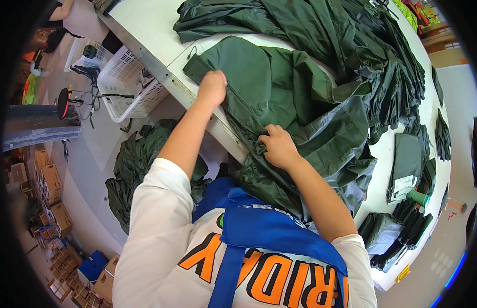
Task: The person folds a dark green jacket on a white table. They smooth the fabric, fold the sleeves and body, and place a tag inside the collar before stacking the finished item.
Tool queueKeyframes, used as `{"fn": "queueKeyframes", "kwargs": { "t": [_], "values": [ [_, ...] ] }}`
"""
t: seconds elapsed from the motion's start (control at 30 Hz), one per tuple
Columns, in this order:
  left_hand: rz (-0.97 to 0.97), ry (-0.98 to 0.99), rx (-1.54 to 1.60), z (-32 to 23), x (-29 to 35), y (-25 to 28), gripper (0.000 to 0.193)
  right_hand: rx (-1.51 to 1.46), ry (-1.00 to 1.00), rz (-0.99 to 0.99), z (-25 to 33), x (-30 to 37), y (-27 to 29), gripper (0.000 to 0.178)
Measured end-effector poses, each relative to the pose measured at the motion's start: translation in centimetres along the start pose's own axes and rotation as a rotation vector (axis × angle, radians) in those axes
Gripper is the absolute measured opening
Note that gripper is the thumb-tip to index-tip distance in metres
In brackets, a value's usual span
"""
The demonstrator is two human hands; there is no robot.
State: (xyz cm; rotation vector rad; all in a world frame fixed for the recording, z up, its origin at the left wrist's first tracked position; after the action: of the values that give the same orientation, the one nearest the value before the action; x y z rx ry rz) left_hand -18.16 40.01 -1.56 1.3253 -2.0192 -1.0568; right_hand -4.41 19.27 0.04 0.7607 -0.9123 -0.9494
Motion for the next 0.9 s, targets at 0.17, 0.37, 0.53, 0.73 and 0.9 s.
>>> {"fn": "queueKeyframes", "kwargs": {
  "t": [0.17,0.37,0.53,0.73,0.9],
  "values": [
    [-0.233,-0.132,-0.055,-1.8,0.4,8.9,0.005,-0.042,-0.006,0.104,-0.6,0.4,-0.4,0.03],
    [-0.184,-0.533,0.185,-12.4,4.6,13.5,0.005,-0.53,0.196,-0.121,-1.1,3.8,7.5,0.028],
    [-0.125,-0.839,0.257,-21.8,9.0,12.5,0.016,-1.089,-0.131,-0.356,-0.6,7.2,18.1,0.005],
    [-0.087,-0.873,0.375,-26.0,10.3,12.2,0.017,-0.939,-0.112,-0.396,0.6,8.4,20.0,0.015],
    [-0.074,-0.9,0.389,-27.3,10.7,12.2,0.017,-0.926,-0.134,-0.342,0.2,9.0,19.6,0.018]
  ]
}}
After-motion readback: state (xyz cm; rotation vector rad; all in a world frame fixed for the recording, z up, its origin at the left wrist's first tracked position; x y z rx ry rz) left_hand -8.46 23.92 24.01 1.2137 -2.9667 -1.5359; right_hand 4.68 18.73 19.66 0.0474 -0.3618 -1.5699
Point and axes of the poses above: each hand's wrist, its own x-axis away from the middle knuckle, its own y-axis out of the back of the hand, z = x × y, the point moved 8 cm from there along -x, towards the middle knuckle, and after that the axes turned 7 degrees about z, right-handed, at the moved point
